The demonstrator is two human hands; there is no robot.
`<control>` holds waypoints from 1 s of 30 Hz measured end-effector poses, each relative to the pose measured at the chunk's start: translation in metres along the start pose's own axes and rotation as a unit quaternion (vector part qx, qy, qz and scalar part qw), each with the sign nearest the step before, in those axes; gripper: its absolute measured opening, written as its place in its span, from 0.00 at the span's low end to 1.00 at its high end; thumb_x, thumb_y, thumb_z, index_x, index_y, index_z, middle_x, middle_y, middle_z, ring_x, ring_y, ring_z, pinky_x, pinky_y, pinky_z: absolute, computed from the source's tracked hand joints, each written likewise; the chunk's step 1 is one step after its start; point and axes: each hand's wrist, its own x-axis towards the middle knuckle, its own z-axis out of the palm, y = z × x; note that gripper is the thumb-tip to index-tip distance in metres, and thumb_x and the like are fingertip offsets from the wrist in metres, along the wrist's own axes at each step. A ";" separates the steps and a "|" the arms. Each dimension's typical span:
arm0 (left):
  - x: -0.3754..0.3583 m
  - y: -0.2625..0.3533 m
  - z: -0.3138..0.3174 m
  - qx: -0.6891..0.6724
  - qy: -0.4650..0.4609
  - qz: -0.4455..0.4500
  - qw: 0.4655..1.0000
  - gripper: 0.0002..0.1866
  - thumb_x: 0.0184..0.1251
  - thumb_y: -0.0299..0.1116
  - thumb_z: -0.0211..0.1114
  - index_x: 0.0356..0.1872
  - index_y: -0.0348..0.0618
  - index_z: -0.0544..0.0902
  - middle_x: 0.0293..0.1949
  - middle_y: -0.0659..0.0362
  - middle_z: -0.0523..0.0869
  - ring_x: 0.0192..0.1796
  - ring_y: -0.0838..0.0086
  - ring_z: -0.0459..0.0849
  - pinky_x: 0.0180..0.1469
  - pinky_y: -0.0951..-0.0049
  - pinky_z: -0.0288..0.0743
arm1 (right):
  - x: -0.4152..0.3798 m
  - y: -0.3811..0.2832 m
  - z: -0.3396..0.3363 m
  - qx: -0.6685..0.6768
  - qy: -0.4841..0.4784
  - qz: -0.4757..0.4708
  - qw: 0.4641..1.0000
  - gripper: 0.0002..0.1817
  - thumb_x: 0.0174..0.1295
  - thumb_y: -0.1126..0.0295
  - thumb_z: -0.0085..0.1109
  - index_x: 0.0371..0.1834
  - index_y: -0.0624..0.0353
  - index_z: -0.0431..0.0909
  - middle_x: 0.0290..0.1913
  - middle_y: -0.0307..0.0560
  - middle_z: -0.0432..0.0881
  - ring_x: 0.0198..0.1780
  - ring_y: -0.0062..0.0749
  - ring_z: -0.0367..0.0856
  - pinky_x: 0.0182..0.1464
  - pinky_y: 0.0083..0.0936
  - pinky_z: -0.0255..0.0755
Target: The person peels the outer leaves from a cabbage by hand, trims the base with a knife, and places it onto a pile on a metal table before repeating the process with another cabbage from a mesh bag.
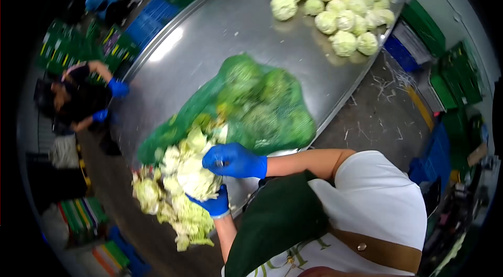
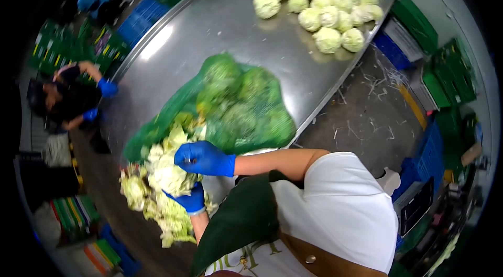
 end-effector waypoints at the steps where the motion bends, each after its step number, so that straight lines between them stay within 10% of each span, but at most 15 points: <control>1: 0.008 -0.009 0.016 -0.029 0.033 -0.011 0.999 0.34 0.71 0.54 0.52 0.72 0.46 0.62 0.72 0.54 0.66 0.66 0.59 0.72 0.67 0.59 0.67 | 0.007 -0.002 -0.019 0.073 0.069 0.086 0.991 0.07 0.58 0.74 0.68 0.39 0.58 0.85 0.45 0.43 0.87 0.46 0.25 0.84 0.49 0.26 0.77; 2: 0.015 -0.015 0.034 -0.055 0.068 -0.019 0.996 0.38 0.71 0.56 0.52 0.75 0.46 0.58 0.74 0.54 0.63 0.66 0.58 0.73 0.64 0.59 0.70 | 0.017 0.001 -0.046 0.160 0.120 0.128 0.971 0.08 0.59 0.72 0.68 0.40 0.61 0.85 0.40 0.40 0.86 0.43 0.19 0.82 0.49 0.23 0.76; 3: 0.020 -0.023 0.054 -0.199 -0.123 -0.181 0.955 0.38 0.69 0.57 0.54 0.74 0.45 0.60 0.72 0.53 0.65 0.64 0.58 0.75 0.55 0.65 0.78 | 0.025 0.006 -0.072 0.116 0.133 0.140 0.974 0.14 0.58 0.71 0.70 0.47 0.61 0.84 0.41 0.39 0.86 0.42 0.20 0.81 0.48 0.22 0.75; 7: 0.066 -0.059 0.106 -0.039 0.000 -0.117 0.992 0.38 0.68 0.61 0.54 0.73 0.50 0.62 0.71 0.53 0.66 0.64 0.57 0.75 0.54 0.64 0.79 | 0.014 0.001 -0.130 0.008 -0.012 0.153 0.988 0.34 0.53 0.62 0.75 0.64 0.59 0.74 0.37 0.39 0.83 0.36 0.20 0.80 0.42 0.21 0.76; 11: 0.100 -0.110 0.161 0.236 0.010 -0.171 0.956 0.43 0.65 0.70 0.47 0.75 0.54 0.57 0.72 0.53 0.65 0.67 0.54 0.70 0.58 0.46 0.75 | -0.009 0.028 -0.182 0.347 0.056 0.335 0.874 0.36 0.60 0.56 0.69 0.69 0.57 0.67 0.34 0.40 0.81 0.21 0.22 0.73 0.25 0.19 0.69; 13: 0.114 -0.136 0.189 0.308 -0.099 -0.243 0.914 0.38 0.71 0.54 0.51 0.77 0.54 0.52 0.74 0.54 0.61 0.67 0.53 0.71 0.61 0.48 0.74 | -0.042 0.106 -0.219 0.464 0.098 0.347 0.809 0.31 0.67 0.53 0.58 0.67 0.59 0.67 0.40 0.43 0.84 0.28 0.29 0.81 0.34 0.24 0.78; 16: 0.132 -0.173 0.230 0.450 -0.189 -0.233 0.841 0.47 0.62 0.26 0.61 0.79 0.53 0.42 0.75 0.54 0.55 0.62 0.59 0.76 0.57 0.61 0.77 | -0.039 0.070 -0.275 0.513 0.270 0.228 0.783 0.28 0.72 0.51 0.46 0.69 0.57 0.66 0.60 0.47 0.78 0.55 0.33 0.79 0.59 0.31 0.75; 19: 0.145 -0.188 0.226 0.549 -0.214 -0.191 0.785 0.41 0.64 0.27 0.61 0.77 0.48 0.52 0.74 0.54 0.60 0.59 0.60 0.79 0.58 0.64 0.75 | -0.042 0.070 -0.371 0.487 0.351 0.144 0.787 0.28 0.74 0.51 0.43 0.71 0.55 0.64 0.68 0.44 0.71 0.68 0.30 0.71 0.67 0.32 0.69; 30: 0.125 -0.135 0.154 0.484 0.029 -0.200 0.851 0.21 0.70 0.32 0.58 0.61 0.34 0.74 0.57 0.50 0.81 0.53 0.64 0.83 0.56 0.66 0.77 | 0.012 0.129 -0.694 0.393 0.529 -0.046 0.751 0.25 0.69 0.52 0.53 0.65 0.52 0.72 0.59 0.38 0.78 0.56 0.30 0.77 0.61 0.25 0.70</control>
